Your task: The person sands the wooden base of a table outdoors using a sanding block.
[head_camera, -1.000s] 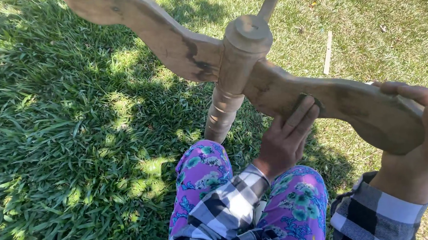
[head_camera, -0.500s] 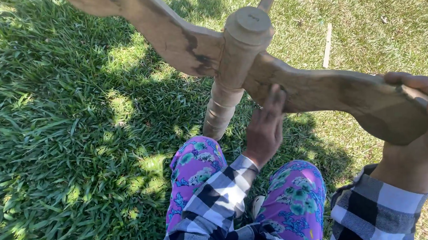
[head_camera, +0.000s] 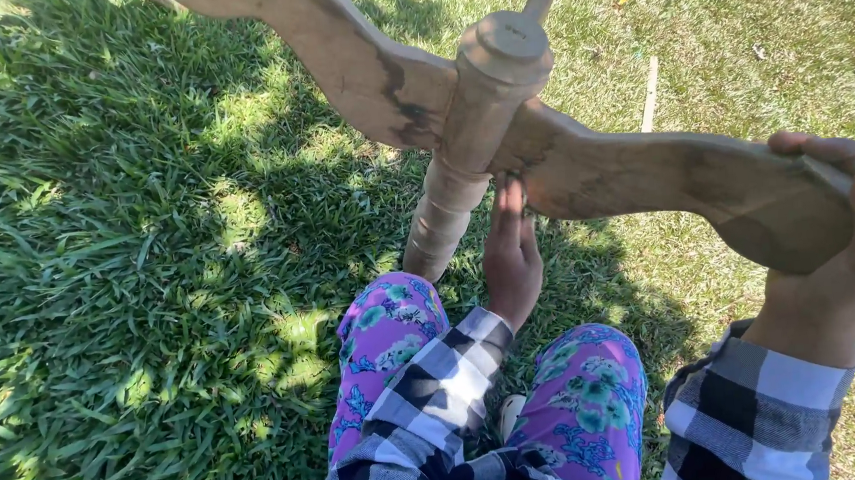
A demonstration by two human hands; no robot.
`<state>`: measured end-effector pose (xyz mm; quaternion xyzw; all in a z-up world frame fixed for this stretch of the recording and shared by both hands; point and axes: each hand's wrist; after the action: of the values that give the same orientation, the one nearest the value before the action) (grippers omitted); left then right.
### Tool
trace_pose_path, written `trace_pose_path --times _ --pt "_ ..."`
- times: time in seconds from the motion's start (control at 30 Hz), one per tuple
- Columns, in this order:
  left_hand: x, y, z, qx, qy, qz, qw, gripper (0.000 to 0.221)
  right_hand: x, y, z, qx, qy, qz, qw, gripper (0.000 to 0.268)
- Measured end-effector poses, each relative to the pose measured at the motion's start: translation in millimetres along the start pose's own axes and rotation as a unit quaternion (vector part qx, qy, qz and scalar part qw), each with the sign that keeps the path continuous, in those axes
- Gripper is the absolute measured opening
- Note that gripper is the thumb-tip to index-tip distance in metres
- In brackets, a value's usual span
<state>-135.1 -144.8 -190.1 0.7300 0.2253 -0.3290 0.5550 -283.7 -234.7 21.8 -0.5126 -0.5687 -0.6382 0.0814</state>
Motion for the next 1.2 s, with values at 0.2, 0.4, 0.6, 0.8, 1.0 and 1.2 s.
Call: trace_pose_path --times 0.2,0.4,0.6,0.8,1.0,1.2 --pt "-47.6 -10.6 -20.5 0.203 -0.018 -0.032 0.979 0.053 -1.4 2.4 -1.4 0.011 0.014 -0.007 1.0 0.057" --pt "-0.6 -9.9 14.8 -0.024 -0.011 0.008 1.0 0.055 5.6 3.9 6.5 0.003 -0.024 -0.01 1.0 0.057" --pt "-32.3 -10.1 -9.7 0.175 -0.022 -0.048 0.983 0.053 -3.0 -3.2 -9.9 0.013 -0.048 -0.031 0.998 0.054" --pt "22.2 -6.0 13.0 0.059 -0.012 -0.046 0.997 0.049 3.5 5.0 -9.0 0.012 -0.079 -0.027 0.996 0.054" --pt "15.7 1.2 5.9 0.094 -0.067 -0.076 0.99 0.053 -16.5 7.4 -37.8 -0.001 -0.052 -0.028 0.998 0.048" --pt "26.1 -3.9 12.6 0.104 -0.062 -0.06 0.991 0.055 -19.3 6.2 -41.2 0.001 -0.039 0.003 0.999 0.05"
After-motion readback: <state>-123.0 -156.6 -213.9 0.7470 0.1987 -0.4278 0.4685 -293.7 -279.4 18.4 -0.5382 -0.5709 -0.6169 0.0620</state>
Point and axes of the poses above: each hand's wrist, its own y-axis towards the middle knuckle, its own z-axis out of the palm, x = y × z, and after that the axes turned 14 degrees about x, right-handed
